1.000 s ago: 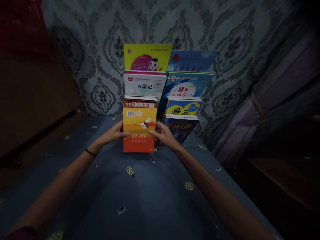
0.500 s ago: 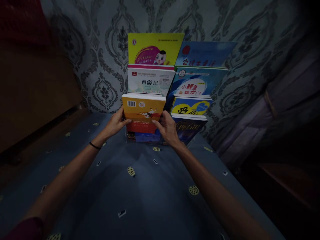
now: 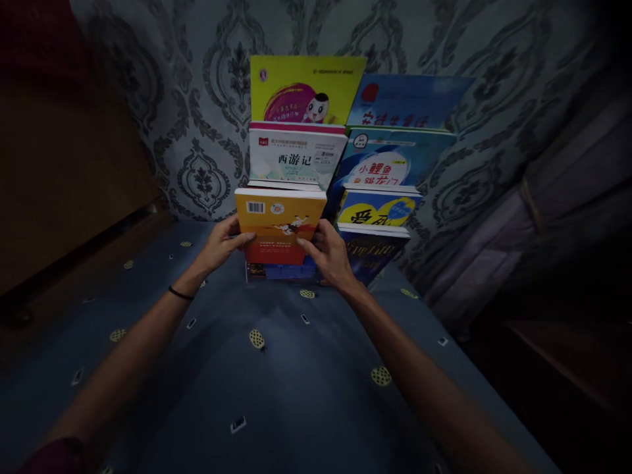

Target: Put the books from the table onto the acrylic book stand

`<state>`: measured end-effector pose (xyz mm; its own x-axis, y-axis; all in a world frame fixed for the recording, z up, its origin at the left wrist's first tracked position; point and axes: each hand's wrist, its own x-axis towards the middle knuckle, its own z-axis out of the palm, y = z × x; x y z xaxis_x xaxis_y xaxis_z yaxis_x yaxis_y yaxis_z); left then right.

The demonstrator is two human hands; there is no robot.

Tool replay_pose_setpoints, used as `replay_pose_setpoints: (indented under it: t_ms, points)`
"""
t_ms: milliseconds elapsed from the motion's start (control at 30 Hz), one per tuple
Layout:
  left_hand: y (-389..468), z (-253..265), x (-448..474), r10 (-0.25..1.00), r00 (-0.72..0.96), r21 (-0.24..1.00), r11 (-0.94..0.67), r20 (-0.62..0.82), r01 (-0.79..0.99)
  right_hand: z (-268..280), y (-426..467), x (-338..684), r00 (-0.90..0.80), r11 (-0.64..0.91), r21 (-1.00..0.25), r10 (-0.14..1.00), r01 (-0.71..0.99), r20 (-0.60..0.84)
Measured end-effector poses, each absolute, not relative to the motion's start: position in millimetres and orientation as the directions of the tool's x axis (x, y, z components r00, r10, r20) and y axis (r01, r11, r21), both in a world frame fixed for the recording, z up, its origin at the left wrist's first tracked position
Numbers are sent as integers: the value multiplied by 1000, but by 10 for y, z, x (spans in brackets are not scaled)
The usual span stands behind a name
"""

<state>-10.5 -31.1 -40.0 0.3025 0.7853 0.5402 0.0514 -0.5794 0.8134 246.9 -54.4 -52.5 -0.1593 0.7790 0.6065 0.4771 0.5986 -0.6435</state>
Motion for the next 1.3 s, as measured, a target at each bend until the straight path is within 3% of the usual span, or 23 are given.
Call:
replay_pose_setpoints:
  t_ms: [133,300,533,700,867,967,1300]
  points:
    - [-506,-332,-238,822,233,841,-541,520,31,-624,-668,2499,-66,568,-734,805,372,590]
    - [-800,-415,-555,905,114,911,-411,410,-17,-1012,-830,2563,62,441,-716,828,542,557]
    - [-1246,-829,-933,984,11,977,-174,176,-123,-1224,-874,2491,69,400,-644,815,652,576]
    - [-1419,-1062,-1063,998,-10,978,-55,54,-201,-679,-921,2448,-23,391,-453,776,801,630]
    - [-1471,-1094,-1112,1000,-4,975,-30,29,-221,30,-820,2497,-3,60,-119,902,991,432]
    - [-1479,-1101,-1129,1000,-2,972,-27,27,-235,205,-759,2511,-42,30,43,939,999,342]
    - [-1495,-1120,-1141,999,23,970,-20,27,-244,269,-731,2269,-139,128,58,942,990,307]
